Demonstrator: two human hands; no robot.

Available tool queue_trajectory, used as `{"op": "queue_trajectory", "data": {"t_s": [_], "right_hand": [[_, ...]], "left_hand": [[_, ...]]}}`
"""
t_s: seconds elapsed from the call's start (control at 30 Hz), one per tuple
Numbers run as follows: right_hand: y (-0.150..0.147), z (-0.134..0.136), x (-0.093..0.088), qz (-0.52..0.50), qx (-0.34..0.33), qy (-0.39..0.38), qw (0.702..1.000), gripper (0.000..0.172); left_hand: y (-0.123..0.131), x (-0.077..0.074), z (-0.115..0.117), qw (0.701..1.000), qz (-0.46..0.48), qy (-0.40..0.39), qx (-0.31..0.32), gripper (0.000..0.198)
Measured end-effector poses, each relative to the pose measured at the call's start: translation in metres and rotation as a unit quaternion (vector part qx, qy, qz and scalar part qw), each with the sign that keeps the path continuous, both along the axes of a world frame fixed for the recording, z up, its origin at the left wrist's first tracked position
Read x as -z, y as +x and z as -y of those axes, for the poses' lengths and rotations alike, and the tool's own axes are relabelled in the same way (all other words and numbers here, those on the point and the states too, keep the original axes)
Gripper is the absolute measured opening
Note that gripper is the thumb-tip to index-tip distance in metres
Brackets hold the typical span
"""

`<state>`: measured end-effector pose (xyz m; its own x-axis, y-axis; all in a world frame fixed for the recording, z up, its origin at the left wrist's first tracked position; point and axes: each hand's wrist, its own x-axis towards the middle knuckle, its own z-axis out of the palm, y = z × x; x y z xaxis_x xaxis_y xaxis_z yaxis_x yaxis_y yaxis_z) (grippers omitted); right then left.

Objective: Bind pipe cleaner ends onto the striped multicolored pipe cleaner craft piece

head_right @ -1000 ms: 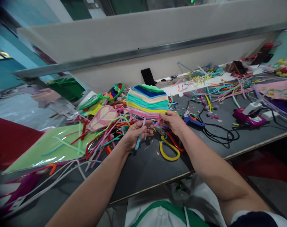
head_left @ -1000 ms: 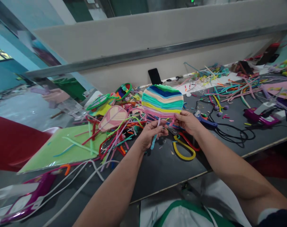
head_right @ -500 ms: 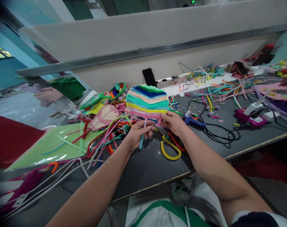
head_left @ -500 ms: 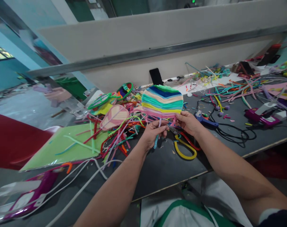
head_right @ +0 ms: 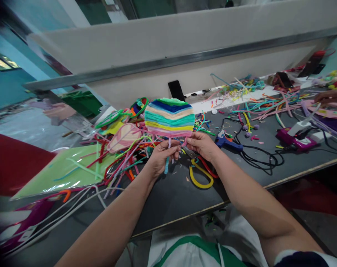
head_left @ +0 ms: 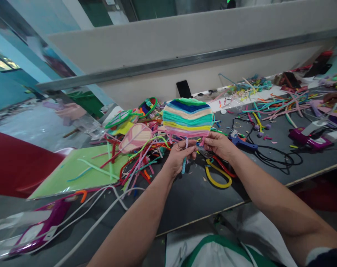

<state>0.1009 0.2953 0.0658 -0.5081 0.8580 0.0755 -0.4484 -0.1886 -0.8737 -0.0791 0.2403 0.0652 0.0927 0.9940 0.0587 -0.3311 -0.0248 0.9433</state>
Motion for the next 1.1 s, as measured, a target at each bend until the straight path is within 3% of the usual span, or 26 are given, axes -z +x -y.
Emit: {"op": "queue_trajectory", "data": {"t_s": [0.23,0.47,0.57,0.67,0.73,0.9,1.0,1.1], "right_hand": [[0.000,0.002,0.001,0.026,0.017,0.021,0.999,0.021],[-0.001,0.004,-0.006,-0.020,0.037,0.060,0.997,0.022],[0.000,0.002,-0.008,-0.036,0.062,0.048,0.996,0.025],[0.005,-0.002,-0.007,-0.032,0.091,0.041,0.995,0.024],[0.008,-0.004,-0.006,-0.030,0.104,0.038,0.993,0.023],[0.012,-0.007,-0.004,-0.037,0.111,0.035,0.993,0.019],[0.012,-0.008,-0.003,-0.040,0.112,0.026,0.993,0.018],[0.012,-0.008,-0.002,-0.051,0.107,0.018,0.993,0.016]], "left_hand": [[0.002,-0.002,0.003,1.000,-0.004,-0.006,0.008,0.033],[0.005,-0.003,0.005,1.000,-0.017,0.008,0.020,0.032],[0.004,-0.007,0.009,0.997,-0.024,0.006,0.070,0.035],[-0.005,-0.014,0.013,0.988,0.019,-0.021,0.149,0.046],[-0.016,-0.017,0.011,0.983,0.051,-0.036,0.170,0.046],[-0.041,-0.017,-0.003,0.990,0.109,-0.028,0.088,0.015],[-0.047,-0.016,-0.007,0.988,0.103,-0.061,0.094,0.022],[-0.048,-0.013,-0.006,0.980,0.097,-0.094,0.146,0.033]]}}
